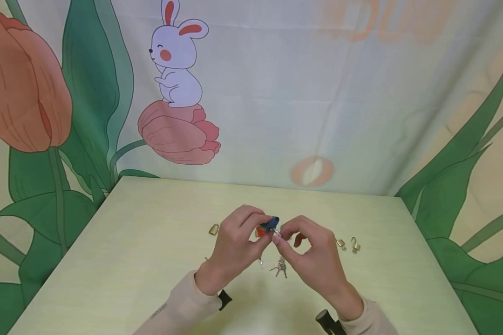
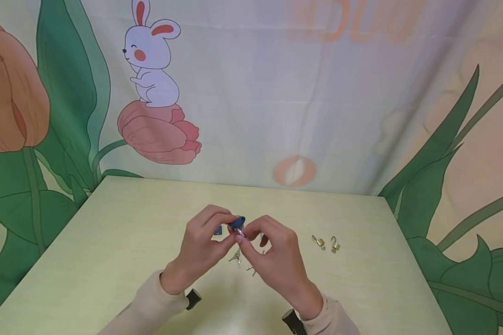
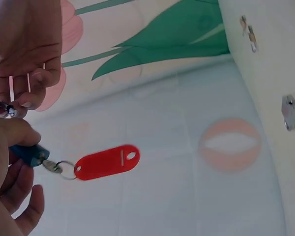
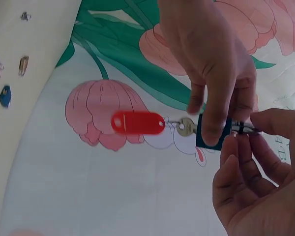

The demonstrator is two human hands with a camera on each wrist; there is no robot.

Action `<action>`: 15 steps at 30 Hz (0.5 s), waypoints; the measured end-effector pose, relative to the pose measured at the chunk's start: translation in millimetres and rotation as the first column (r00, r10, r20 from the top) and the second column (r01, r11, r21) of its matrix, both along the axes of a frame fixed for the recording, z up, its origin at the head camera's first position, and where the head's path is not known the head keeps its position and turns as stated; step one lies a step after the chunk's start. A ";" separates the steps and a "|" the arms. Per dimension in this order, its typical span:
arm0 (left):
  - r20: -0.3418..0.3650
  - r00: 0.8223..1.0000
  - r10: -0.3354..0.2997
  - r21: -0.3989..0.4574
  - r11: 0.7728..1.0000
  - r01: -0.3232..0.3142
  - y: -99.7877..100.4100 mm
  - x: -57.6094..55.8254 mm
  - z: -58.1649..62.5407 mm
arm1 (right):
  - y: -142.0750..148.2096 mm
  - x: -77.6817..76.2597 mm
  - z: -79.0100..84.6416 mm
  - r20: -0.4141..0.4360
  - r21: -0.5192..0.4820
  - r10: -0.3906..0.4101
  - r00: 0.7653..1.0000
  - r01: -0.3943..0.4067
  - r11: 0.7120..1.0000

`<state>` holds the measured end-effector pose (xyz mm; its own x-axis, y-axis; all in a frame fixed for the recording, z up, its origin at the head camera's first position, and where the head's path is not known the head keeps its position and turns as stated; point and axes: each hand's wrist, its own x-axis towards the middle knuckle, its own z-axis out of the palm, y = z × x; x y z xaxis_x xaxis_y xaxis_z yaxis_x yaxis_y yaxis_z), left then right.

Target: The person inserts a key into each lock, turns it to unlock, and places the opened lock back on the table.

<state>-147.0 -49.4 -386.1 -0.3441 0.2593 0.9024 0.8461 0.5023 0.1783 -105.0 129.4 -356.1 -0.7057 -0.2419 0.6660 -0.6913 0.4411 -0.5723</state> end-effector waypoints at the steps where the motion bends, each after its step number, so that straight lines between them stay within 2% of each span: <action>1: -0.038 0.999 0.033 -0.005 0.999 -0.034 0.4 -0.5 -0.1 | -1.4 0.5 -0.8 0.013 -0.009 -0.001 1.000 0.001 1.000; 4: -0.133 0.985 0.106 -0.012 0.994 -0.109 1.2 -2.1 -1.2 | -4.6 2.3 -2.0 0.077 -0.030 0.003 0.997 0.000 1.000; 8: -0.230 0.963 0.137 -0.001 0.990 -0.141 2.2 -4.8 -2.7 | -5.6 4.2 -2.3 0.211 -0.066 0.048 0.976 -0.035 0.997; 12: -0.320 0.936 0.147 0.022 0.989 -0.147 3.2 -7.9 -3.9 | -5.8 5.0 -2.0 0.367 -0.138 0.120 0.923 -0.074 0.988; 15: -0.384 0.911 0.152 0.035 0.988 -0.150 3.9 -10.1 -4.8 | -6.3 5.3 -1.4 0.448 -0.208 0.184 0.875 -0.099 0.973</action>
